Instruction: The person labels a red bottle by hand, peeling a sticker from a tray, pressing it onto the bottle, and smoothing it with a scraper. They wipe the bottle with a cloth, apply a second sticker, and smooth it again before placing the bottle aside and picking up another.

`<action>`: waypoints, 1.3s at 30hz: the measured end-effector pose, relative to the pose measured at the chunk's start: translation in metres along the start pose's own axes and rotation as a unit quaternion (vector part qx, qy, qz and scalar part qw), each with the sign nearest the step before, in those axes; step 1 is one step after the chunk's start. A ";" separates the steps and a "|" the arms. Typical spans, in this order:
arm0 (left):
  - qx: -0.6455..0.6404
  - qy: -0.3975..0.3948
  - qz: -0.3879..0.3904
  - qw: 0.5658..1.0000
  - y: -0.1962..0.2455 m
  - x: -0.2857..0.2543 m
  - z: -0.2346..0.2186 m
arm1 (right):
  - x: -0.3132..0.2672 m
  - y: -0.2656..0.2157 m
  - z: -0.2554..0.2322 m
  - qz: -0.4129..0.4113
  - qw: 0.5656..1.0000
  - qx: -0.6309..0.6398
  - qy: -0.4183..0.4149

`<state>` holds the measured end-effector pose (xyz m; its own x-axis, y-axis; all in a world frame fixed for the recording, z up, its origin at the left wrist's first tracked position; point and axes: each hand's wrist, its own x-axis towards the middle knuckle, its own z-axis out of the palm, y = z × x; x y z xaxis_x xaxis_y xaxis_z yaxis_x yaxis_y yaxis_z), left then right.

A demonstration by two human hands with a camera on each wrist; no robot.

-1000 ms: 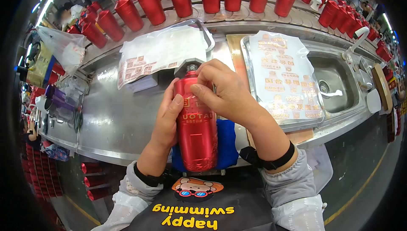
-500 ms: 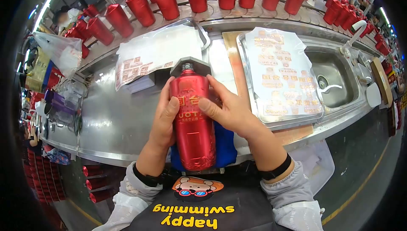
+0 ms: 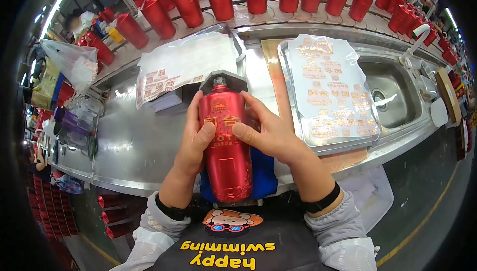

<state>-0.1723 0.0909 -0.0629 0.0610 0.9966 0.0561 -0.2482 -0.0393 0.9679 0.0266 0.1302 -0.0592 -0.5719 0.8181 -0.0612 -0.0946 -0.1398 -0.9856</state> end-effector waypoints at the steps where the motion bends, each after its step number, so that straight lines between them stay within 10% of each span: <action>1: 0.014 -0.002 0.003 1.000 0.001 0.000 0.000 | 0.000 -0.001 0.002 -0.001 1.000 -0.004 0.003; 39: -0.021 0.003 -0.044 0.999 0.013 0.020 -0.013 | 0.013 0.008 0.003 -0.008 1.000 0.019 -0.020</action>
<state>-0.1867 0.1118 -0.0527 0.0788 0.9964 -0.0301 -0.2828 0.0513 0.9578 0.0161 0.1381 -0.0675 -0.6021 0.7975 -0.0377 -0.1352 -0.1484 -0.9796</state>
